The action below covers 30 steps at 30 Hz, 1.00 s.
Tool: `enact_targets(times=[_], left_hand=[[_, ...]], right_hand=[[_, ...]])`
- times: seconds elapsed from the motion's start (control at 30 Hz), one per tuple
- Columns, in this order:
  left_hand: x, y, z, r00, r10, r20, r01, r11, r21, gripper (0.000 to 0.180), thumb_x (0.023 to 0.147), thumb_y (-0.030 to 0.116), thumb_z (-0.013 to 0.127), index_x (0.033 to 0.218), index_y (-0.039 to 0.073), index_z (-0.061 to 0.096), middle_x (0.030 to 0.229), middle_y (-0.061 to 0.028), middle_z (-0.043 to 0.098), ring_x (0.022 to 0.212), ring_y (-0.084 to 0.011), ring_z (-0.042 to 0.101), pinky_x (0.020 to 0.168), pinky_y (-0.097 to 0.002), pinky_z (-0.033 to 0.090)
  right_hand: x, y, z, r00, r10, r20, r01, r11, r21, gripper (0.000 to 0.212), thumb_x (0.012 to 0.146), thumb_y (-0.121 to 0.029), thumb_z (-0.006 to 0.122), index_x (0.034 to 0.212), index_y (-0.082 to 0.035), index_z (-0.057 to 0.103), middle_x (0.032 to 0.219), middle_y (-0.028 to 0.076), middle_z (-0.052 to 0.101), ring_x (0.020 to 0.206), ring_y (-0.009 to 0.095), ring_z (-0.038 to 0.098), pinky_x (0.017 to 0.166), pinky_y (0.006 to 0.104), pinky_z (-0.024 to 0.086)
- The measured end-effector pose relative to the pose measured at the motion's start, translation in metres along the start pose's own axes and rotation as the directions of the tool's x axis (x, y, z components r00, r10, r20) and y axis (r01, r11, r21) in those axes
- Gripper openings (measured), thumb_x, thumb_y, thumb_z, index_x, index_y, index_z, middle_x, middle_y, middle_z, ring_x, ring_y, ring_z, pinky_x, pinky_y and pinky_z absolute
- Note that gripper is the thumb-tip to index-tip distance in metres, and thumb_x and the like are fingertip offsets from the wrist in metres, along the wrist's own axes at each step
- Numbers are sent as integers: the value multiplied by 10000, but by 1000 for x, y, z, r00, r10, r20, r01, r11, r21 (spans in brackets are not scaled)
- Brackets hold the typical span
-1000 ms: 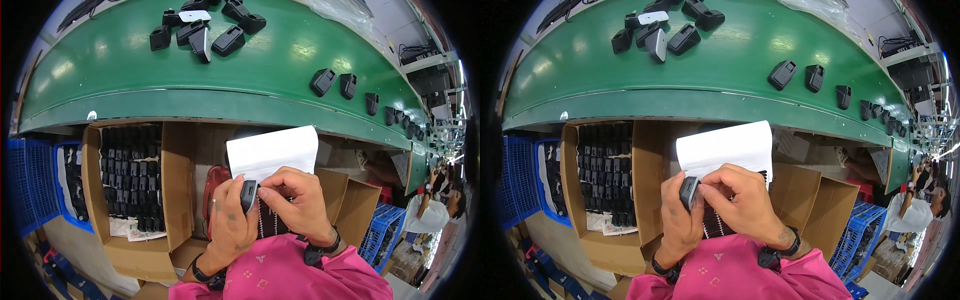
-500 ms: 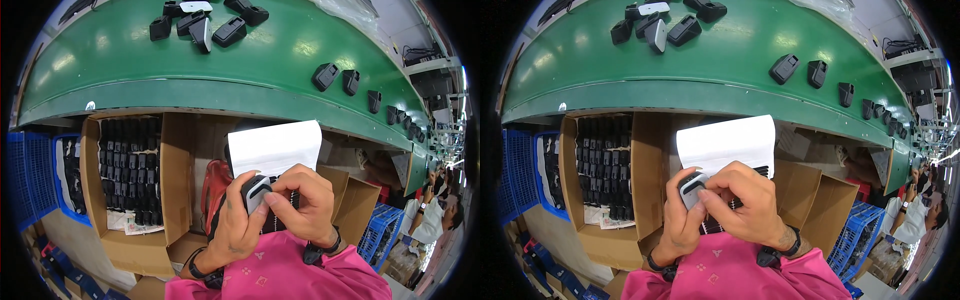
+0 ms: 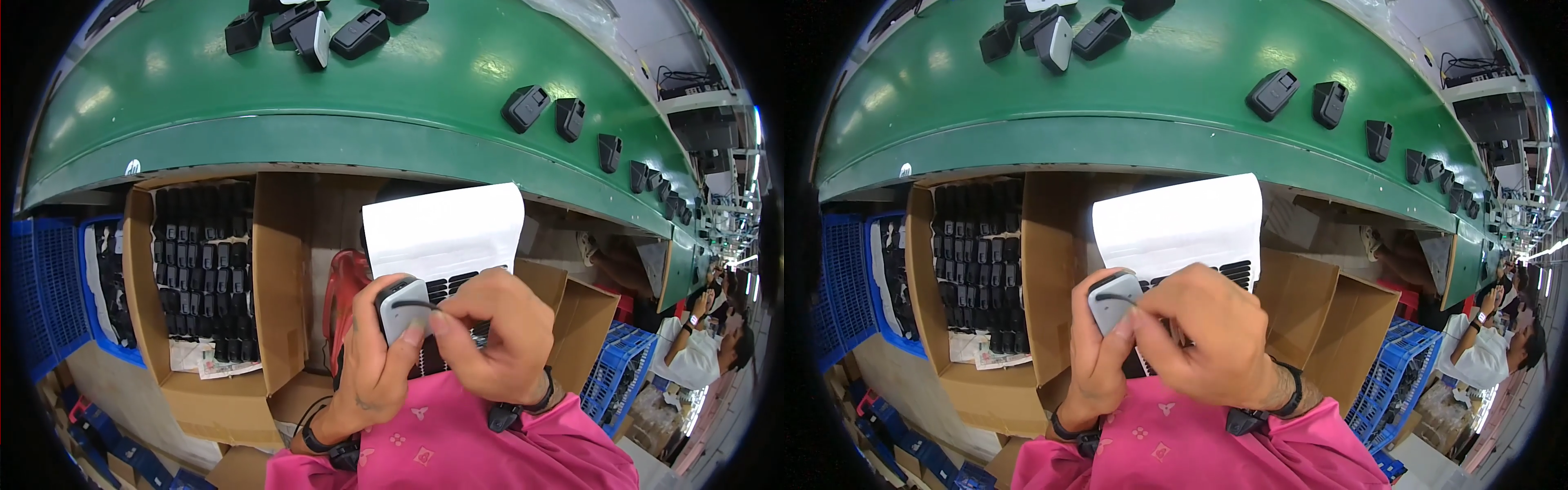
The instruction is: Assembling small electronic components by snapping together plastic housing and internal parts, then sorting them into containers.
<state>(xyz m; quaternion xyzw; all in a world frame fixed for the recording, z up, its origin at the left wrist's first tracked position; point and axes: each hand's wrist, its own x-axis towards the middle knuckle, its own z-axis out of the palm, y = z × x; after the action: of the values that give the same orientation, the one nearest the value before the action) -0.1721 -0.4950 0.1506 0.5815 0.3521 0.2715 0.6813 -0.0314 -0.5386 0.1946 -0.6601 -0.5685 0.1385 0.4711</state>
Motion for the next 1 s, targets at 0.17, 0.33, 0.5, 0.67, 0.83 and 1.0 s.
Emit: enact_targets(times=[0.17,0.33,0.5,0.67,0.83,1.0], left_hand=[[-3,3,2,996,-59,60,68,985,-159,453,883,104,491,1290,-34,347,981,-159,588,787,-178,572,721,-309,470],[-4,7,2,987,-94,127,126,953,-277,459,878,107,493,1291,-27,345,974,-143,588,759,-152,555,703,-291,460],[-3,6,6,996,-24,89,47,963,-265,473,870,128,519,1285,-24,352,916,-121,590,764,-145,557,703,-275,457],[-5,-2,6,998,-52,45,65,922,-382,460,872,218,583,1227,-25,421,917,-118,601,765,-149,590,695,-277,486],[-5,0,1,981,97,-166,-157,904,-398,570,846,454,652,1036,-77,564,1107,-246,573,673,-197,618,731,-299,511],[2,-1,-4,983,184,9,-177,955,-239,603,814,425,697,1108,-92,602,1173,-275,558,682,-188,621,577,-263,506]], right_hand=[[-2,1,-4,984,174,31,-177,966,191,103,715,55,687,781,10,623,704,71,604,550,103,551,483,233,428],[-15,3,-2,903,419,99,-406,753,518,80,762,65,667,804,37,605,737,65,593,588,70,531,524,201,404],[-17,8,-2,938,338,75,-324,783,531,75,777,74,655,808,53,589,751,64,579,605,57,513,534,196,389],[-16,8,-4,946,322,47,-297,795,529,74,776,75,653,809,52,591,755,70,583,606,61,512,535,199,393],[-21,16,-9,920,393,-10,-341,810,477,78,772,69,661,820,47,603,759,78,591,601,77,521,539,205,401],[-19,14,-13,961,274,35,-271,909,318,97,782,50,674,863,44,621,742,50,589,626,73,530,569,199,405]])
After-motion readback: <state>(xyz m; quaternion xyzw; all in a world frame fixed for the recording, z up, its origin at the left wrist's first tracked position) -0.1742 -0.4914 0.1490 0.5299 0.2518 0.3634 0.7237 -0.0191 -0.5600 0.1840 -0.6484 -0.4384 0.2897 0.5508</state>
